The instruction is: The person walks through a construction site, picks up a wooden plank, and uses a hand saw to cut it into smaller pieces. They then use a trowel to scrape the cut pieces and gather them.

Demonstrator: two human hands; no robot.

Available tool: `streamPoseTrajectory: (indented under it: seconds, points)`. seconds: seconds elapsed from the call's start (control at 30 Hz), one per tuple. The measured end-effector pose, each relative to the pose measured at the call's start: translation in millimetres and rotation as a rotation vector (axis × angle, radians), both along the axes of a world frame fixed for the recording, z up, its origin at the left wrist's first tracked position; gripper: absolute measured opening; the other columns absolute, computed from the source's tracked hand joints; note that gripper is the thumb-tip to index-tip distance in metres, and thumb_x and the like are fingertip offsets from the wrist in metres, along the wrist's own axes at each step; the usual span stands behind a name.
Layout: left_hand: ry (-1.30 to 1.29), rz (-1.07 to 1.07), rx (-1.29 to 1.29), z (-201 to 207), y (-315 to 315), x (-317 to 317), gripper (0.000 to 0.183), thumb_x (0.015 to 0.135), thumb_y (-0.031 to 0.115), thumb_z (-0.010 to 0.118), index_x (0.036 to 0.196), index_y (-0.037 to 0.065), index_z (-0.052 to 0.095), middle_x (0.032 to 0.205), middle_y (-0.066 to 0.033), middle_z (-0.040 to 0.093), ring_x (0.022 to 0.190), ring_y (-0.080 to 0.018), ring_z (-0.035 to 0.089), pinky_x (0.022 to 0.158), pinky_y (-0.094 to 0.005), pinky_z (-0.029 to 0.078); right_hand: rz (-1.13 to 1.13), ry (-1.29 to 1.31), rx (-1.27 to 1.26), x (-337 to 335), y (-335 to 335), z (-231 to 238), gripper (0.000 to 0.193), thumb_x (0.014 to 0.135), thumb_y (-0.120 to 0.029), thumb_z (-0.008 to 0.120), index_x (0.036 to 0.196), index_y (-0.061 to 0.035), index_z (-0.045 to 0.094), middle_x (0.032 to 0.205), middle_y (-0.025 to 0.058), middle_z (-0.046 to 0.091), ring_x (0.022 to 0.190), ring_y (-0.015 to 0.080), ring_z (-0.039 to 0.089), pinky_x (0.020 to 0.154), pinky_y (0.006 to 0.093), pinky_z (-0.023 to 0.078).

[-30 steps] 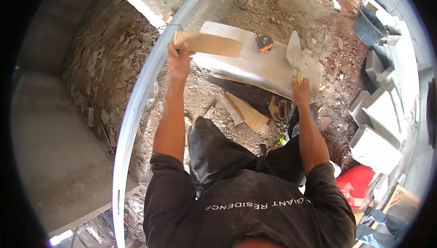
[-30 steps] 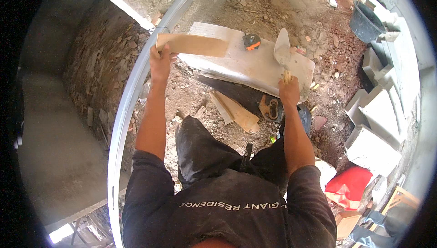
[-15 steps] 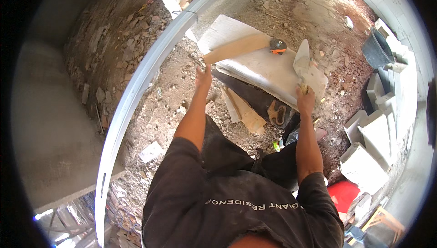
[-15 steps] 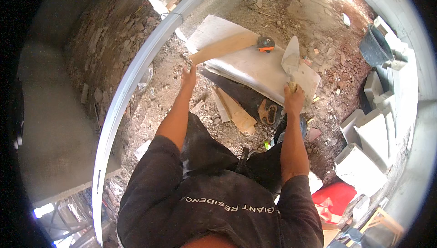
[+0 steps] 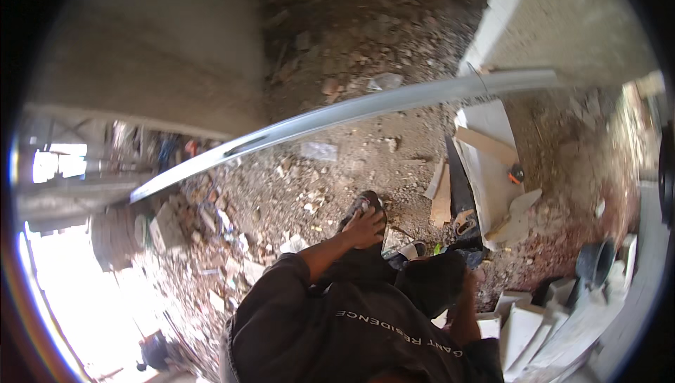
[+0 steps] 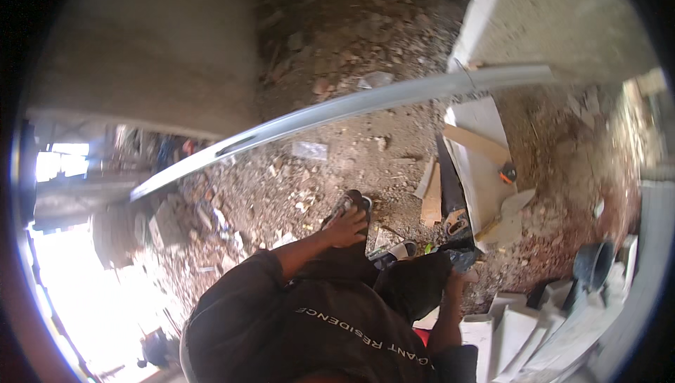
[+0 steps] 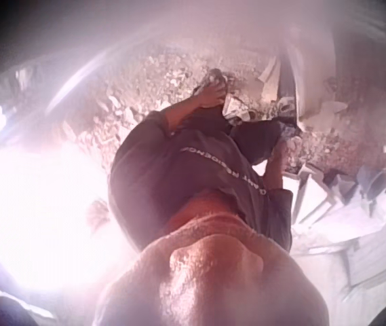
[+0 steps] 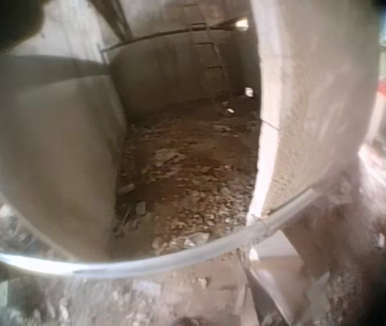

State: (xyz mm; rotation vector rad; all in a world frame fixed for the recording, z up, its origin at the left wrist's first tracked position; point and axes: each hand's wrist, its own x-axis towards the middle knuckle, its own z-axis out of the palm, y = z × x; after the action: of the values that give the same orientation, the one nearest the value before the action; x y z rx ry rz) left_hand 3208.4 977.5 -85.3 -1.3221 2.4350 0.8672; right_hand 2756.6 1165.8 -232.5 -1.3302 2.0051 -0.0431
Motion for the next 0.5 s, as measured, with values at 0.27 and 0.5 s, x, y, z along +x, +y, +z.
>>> streamPoseTrajectory:
  seconds: [0.27,0.5]
  points:
    - [0.208,0.275,0.345,131.0,96.8,38.1,0.025,0.084,0.029,0.052,0.096,0.008,0.059,0.092,-0.0103,0.059,0.079,-0.0296,0.062,0.066,-0.0417,0.050,0.779,-0.049,0.062,62.1,-73.0,203.0,0.023,0.085,-0.022,0.049,0.082,-0.0030,0.060,0.076,0.0231,0.060,0.076,0.0389,0.060,0.068,0.0488,0.047]
    - [0.465,0.746,-0.154,235.0,148.7,74.0,0.017,0.083,0.021,0.054,0.091,0.007,0.057,0.075,-0.0123,0.056,0.068,-0.0284,0.061,0.052,-0.0393,0.049,0.992,0.305,-0.305,-48.7,-187.4,237.1,0.023,0.081,-0.021,0.054,0.091,-0.0021,0.062,0.082,0.0155,0.064,0.075,0.0340,0.062,0.066,0.0433,0.050]
